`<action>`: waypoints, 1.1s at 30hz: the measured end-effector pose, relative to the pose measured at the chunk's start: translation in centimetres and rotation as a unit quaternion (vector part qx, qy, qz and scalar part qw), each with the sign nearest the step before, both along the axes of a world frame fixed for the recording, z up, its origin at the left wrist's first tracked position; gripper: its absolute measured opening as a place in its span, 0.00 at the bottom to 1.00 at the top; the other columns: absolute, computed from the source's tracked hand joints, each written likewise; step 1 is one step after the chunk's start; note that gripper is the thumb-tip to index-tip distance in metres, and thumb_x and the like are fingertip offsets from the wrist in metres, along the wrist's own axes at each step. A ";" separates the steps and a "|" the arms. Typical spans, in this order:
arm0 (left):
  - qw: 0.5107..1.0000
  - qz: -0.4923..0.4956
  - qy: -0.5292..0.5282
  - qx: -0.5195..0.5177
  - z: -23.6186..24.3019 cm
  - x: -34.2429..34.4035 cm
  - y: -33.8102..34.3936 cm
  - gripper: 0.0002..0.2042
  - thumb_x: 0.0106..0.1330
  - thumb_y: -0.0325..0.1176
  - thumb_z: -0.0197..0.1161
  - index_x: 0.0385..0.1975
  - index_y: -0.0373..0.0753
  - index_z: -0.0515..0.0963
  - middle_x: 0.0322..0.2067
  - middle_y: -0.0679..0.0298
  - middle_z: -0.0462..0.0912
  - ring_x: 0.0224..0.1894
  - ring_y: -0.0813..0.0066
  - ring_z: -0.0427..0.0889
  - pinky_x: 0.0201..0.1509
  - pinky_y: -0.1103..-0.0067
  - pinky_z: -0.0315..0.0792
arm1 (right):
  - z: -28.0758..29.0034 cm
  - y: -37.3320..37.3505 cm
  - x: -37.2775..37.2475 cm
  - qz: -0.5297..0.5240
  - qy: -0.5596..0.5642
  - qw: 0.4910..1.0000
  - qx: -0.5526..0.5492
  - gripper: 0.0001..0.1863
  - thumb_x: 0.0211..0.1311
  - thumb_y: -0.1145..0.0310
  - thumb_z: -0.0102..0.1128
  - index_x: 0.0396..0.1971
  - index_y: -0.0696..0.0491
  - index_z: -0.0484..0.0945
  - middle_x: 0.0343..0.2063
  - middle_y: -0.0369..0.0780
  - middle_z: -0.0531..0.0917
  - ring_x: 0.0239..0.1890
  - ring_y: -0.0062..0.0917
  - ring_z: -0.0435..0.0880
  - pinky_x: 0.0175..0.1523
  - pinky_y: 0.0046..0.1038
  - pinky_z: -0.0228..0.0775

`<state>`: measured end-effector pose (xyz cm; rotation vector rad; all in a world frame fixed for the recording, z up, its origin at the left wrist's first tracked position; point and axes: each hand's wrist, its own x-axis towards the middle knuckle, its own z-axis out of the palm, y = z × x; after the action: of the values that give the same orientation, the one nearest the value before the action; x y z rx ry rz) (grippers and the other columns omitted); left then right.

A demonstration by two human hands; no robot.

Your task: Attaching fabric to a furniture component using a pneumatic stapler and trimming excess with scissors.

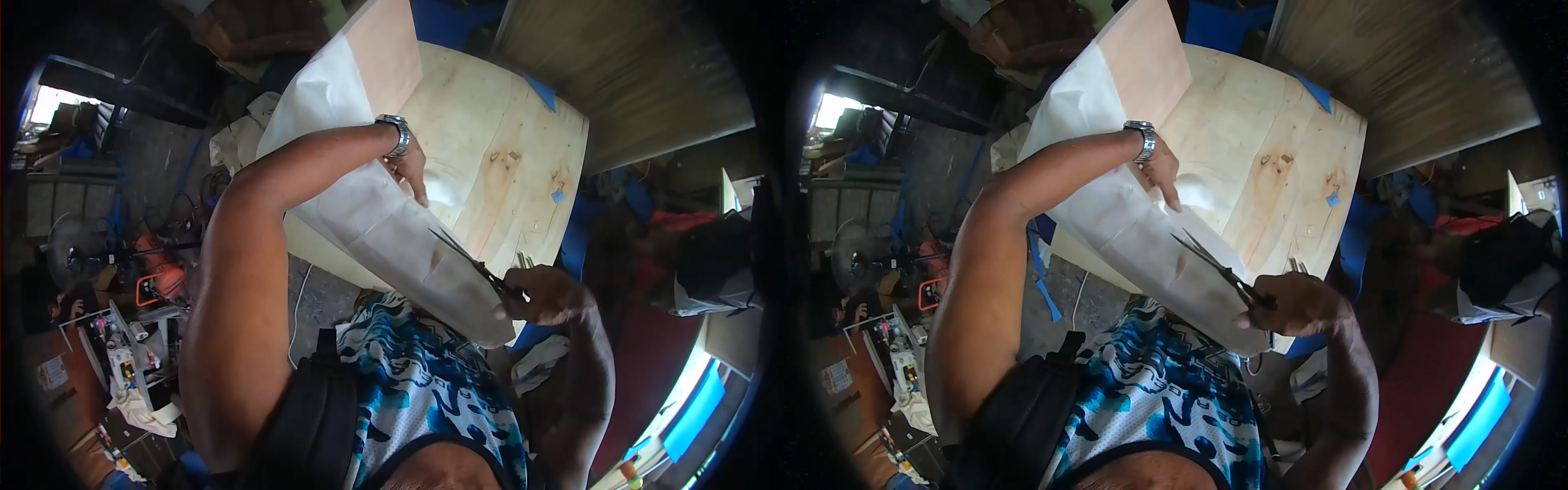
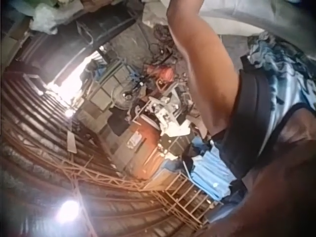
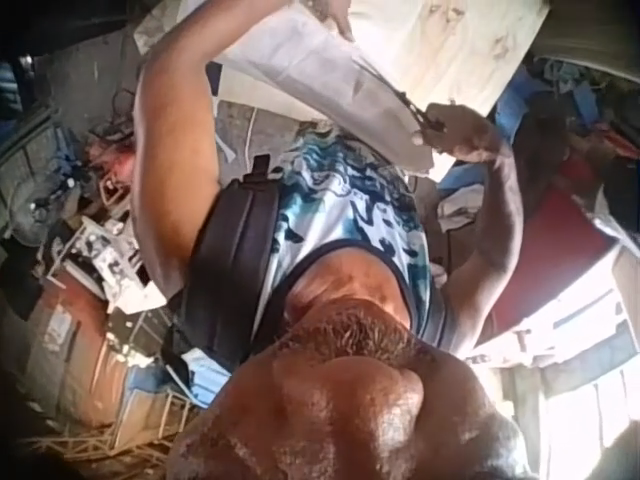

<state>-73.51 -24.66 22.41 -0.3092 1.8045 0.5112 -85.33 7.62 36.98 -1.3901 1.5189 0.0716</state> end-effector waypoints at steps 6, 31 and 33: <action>0.938 0.084 0.329 0.074 6.5 -0.5 -1.2 0.20 0.62 0.51 0.62 0.20 0.38 0.77 0.15 0.72 0.72 0.18 0.82 0.67 0.22 0.79 0.61 | -2.5 -2.3 -0.2 0.013 -0.017 1.000 -0.014 0.29 0.57 0.41 0.61 0.35 0.57 0.78 0.28 0.45 0.83 0.32 0.32 0.81 0.40 0.34 0.70; 0.631 0.152 0.743 -0.161 14.3 -6.5 14.0 0.06 0.50 0.31 0.58 0.18 0.38 0.81 0.21 0.52 0.82 0.28 0.54 0.85 0.32 0.65 0.78 | -2.5 -7.6 2.1 -0.104 -0.055 0.985 -0.124 0.21 0.55 0.56 0.69 0.43 0.54 0.79 0.39 0.44 0.84 0.43 0.25 0.81 0.51 0.31 0.71; 0.635 0.156 0.744 -0.140 15.9 -6.8 14.4 0.07 0.50 0.30 0.58 0.18 0.36 0.81 0.22 0.52 0.83 0.31 0.55 0.85 0.34 0.65 0.79 | -7.3 -7.0 -1.2 -0.192 -0.245 0.948 -0.069 0.26 0.56 0.55 0.68 0.52 0.53 0.76 0.53 0.46 0.79 0.58 0.26 0.75 0.64 0.32 0.63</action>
<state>-80.32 -10.31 38.28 -0.4665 3.5365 0.8335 -86.52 0.63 29.72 -1.0862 1.3547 -0.5913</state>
